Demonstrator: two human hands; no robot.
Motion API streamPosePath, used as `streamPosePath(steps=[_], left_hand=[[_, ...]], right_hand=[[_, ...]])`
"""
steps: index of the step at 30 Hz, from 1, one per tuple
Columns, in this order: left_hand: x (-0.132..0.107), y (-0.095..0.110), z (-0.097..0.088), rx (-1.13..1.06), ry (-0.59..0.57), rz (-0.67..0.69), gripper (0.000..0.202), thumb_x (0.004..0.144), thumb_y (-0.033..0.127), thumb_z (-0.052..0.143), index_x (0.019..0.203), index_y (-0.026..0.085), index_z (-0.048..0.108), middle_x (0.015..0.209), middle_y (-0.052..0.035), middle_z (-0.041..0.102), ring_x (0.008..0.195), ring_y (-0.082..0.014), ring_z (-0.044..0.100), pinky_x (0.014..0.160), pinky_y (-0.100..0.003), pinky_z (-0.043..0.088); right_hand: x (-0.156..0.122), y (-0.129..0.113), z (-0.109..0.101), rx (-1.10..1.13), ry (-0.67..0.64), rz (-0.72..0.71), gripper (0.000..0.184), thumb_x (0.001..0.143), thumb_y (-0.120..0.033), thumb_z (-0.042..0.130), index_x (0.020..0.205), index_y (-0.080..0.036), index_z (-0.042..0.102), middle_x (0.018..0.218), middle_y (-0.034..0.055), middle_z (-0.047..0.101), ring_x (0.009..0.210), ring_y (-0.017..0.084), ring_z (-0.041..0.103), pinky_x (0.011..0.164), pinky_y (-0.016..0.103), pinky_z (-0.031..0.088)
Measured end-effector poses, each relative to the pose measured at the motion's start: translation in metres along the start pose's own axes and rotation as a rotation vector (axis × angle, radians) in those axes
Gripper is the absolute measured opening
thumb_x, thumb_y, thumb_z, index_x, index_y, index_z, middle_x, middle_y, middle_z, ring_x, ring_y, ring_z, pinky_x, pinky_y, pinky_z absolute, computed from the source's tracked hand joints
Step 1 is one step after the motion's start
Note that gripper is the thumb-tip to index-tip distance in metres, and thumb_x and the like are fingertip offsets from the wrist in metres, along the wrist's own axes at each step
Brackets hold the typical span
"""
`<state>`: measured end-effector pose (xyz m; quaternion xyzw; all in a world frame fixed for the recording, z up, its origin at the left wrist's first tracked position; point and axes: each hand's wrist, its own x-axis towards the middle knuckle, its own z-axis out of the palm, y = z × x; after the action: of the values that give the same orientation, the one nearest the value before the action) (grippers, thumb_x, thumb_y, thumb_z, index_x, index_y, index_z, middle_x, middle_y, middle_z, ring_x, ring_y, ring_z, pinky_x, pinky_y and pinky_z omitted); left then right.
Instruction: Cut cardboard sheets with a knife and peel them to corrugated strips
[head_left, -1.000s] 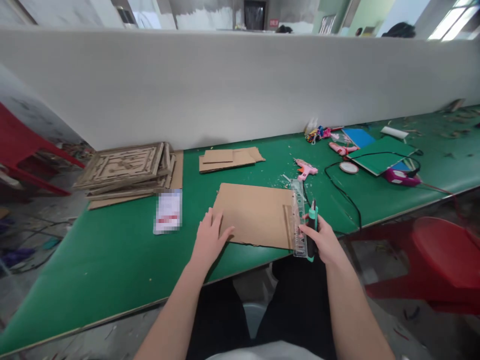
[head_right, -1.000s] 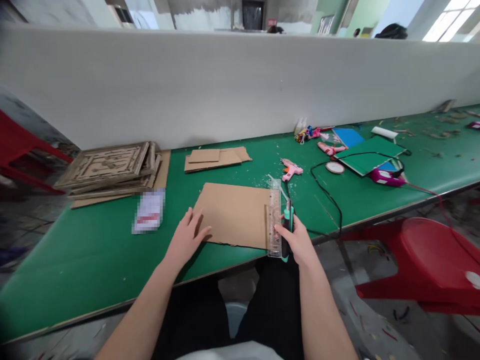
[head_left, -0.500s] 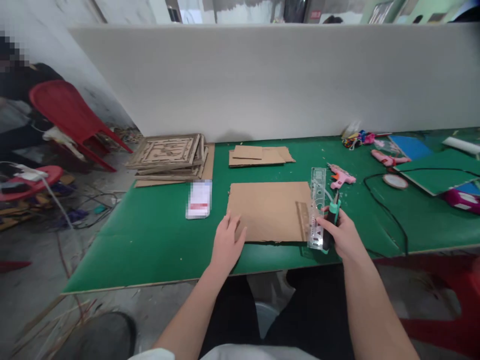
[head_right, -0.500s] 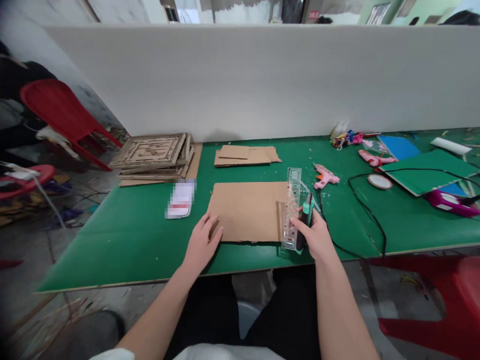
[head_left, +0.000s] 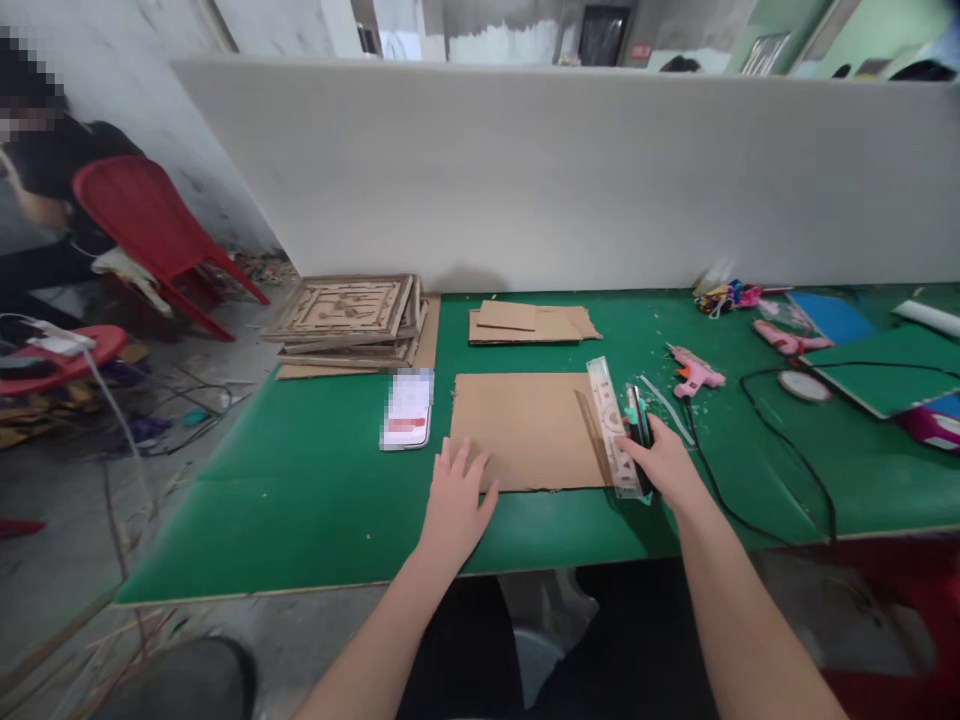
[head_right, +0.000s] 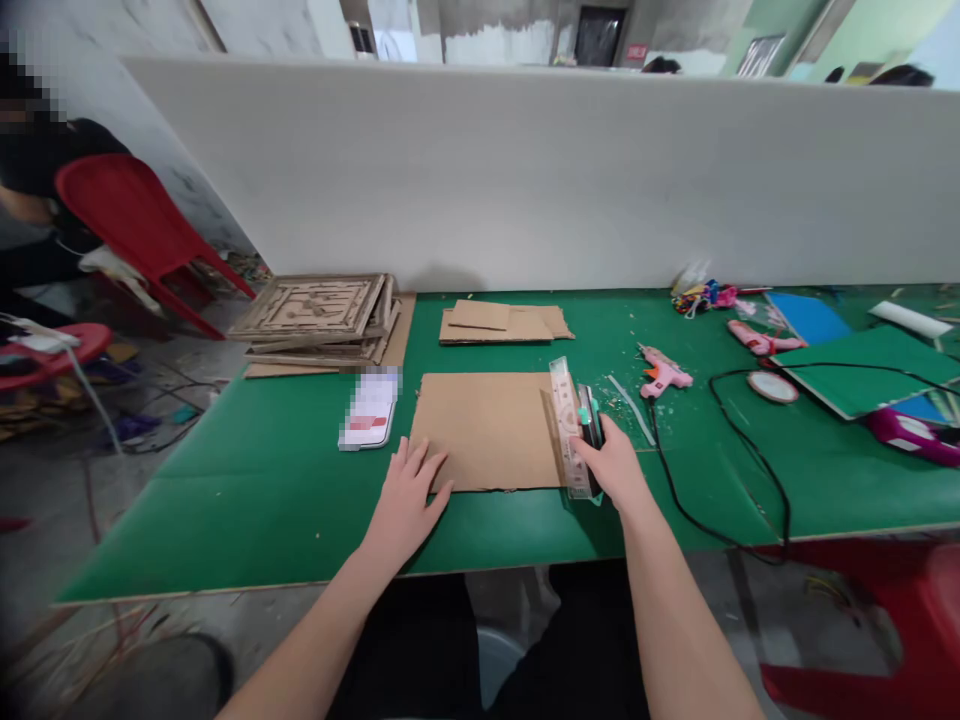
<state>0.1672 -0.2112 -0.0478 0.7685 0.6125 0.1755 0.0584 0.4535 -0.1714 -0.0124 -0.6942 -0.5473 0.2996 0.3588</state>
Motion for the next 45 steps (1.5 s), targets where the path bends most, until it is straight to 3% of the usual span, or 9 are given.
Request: streamPosePath(steps=[5, 9, 13, 17, 21, 24, 33, 40, 45], left_hand=[[0.036, 0.011, -0.014, -0.177, -0.068, 0.112, 0.041, 0.087, 0.034, 0.037, 0.120, 0.014, 0.049, 0.133, -0.0139, 0.042, 0.125, -0.0270, 0.035, 0.100, -0.042, 0.034], [0.080, 0.016, -0.012, -0.390, -0.225, 0.061, 0.043, 0.087, 0.034, 0.033, 0.127, 0.018, 0.042, 0.114, -0.0084, 0.059, 0.101, -0.0200, 0.057, 0.086, -0.035, 0.047], [0.105, 0.010, -0.004, -0.341, -0.193, 0.056, 0.041, 0.089, 0.032, 0.027, 0.124, 0.018, 0.043, 0.117, -0.0076, 0.057, 0.106, -0.0206, 0.054, 0.089, -0.036, 0.044], [0.106, 0.009, 0.002, -0.179, -0.131, 0.171, 0.043, 0.090, 0.036, 0.026, 0.121, 0.016, 0.047, 0.127, -0.0098, 0.050, 0.117, -0.0222, 0.045, 0.097, -0.037, 0.036], [0.102, 0.016, 0.011, -0.046, -0.254, 0.451, 0.071, 0.079, 0.063, 0.035, 0.135, 0.019, 0.030, 0.143, -0.0096, 0.028, 0.132, -0.0267, 0.021, 0.106, -0.044, 0.019], [0.105, 0.014, 0.018, 0.022, -0.336, 0.498, 0.090, 0.069, 0.074, 0.034, 0.139, 0.019, 0.020, 0.145, -0.0108, 0.022, 0.134, -0.0287, 0.012, 0.107, -0.049, 0.009], [0.121, -0.009, 0.013, 0.038, -0.370, 0.489, 0.085, 0.070, 0.072, 0.037, 0.139, 0.023, 0.021, 0.146, -0.0080, 0.020, 0.134, -0.0268, 0.012, 0.108, -0.046, 0.006], [0.106, 0.004, 0.007, 0.063, -0.338, 0.481, 0.075, 0.075, 0.066, 0.038, 0.137, 0.024, 0.027, 0.147, -0.0093, 0.015, 0.134, -0.0309, 0.009, 0.106, -0.052, 0.006], [0.077, 0.020, 0.002, 0.038, -0.403, 0.657, 0.086, 0.069, 0.073, 0.036, 0.137, 0.021, 0.027, 0.145, -0.0122, 0.019, 0.134, -0.0316, 0.010, 0.106, -0.052, 0.008]], right_hand=[[-0.007, -0.034, 0.019, -0.512, 0.050, -0.075, 0.021, 0.073, -0.034, 0.053, 0.092, -0.024, 0.051, 0.066, 0.0015, 0.058, 0.055, 0.017, 0.052, 0.048, 0.025, 0.029], [-0.009, -0.056, 0.053, -0.619, -0.021, -0.090, 0.022, 0.077, -0.036, 0.050, 0.096, -0.024, 0.051, 0.068, 0.0053, 0.060, 0.056, 0.019, 0.055, 0.048, 0.025, 0.027], [-0.009, -0.056, 0.071, -0.334, -0.187, -0.095, 0.022, 0.073, -0.039, 0.057, 0.088, -0.024, 0.053, 0.073, 0.0046, 0.062, 0.064, 0.021, 0.058, 0.051, 0.027, 0.034], [-0.003, -0.041, 0.061, 0.155, -0.317, 0.012, 0.030, 0.070, -0.043, 0.060, 0.091, -0.023, 0.054, 0.063, -0.0013, 0.058, 0.052, 0.015, 0.055, 0.050, 0.027, 0.040], [0.013, -0.021, 0.041, 0.556, -0.263, 0.170, 0.037, 0.069, -0.040, 0.062, 0.099, -0.021, 0.052, 0.066, -0.0029, 0.058, 0.057, 0.012, 0.056, 0.055, 0.026, 0.045], [0.022, -0.009, 0.034, 0.801, -0.236, 0.237, 0.040, 0.066, -0.034, 0.066, 0.102, -0.021, 0.052, 0.079, -0.0009, 0.061, 0.064, 0.012, 0.058, 0.065, 0.029, 0.049], [0.022, -0.002, 0.039, 0.856, -0.166, 0.272, 0.044, 0.066, -0.033, 0.068, 0.105, -0.022, 0.052, 0.076, -0.0006, 0.061, 0.066, 0.014, 0.060, 0.069, 0.033, 0.051], [0.023, -0.001, 0.040, 0.857, -0.162, 0.270, 0.045, 0.067, -0.031, 0.067, 0.108, -0.022, 0.051, 0.074, -0.0021, 0.062, 0.065, 0.013, 0.060, 0.068, 0.030, 0.051], [0.024, 0.004, 0.041, 0.867, -0.180, 0.241, 0.042, 0.070, -0.030, 0.065, 0.109, -0.022, 0.051, 0.076, -0.0015, 0.062, 0.066, 0.012, 0.061, 0.068, 0.030, 0.051]])
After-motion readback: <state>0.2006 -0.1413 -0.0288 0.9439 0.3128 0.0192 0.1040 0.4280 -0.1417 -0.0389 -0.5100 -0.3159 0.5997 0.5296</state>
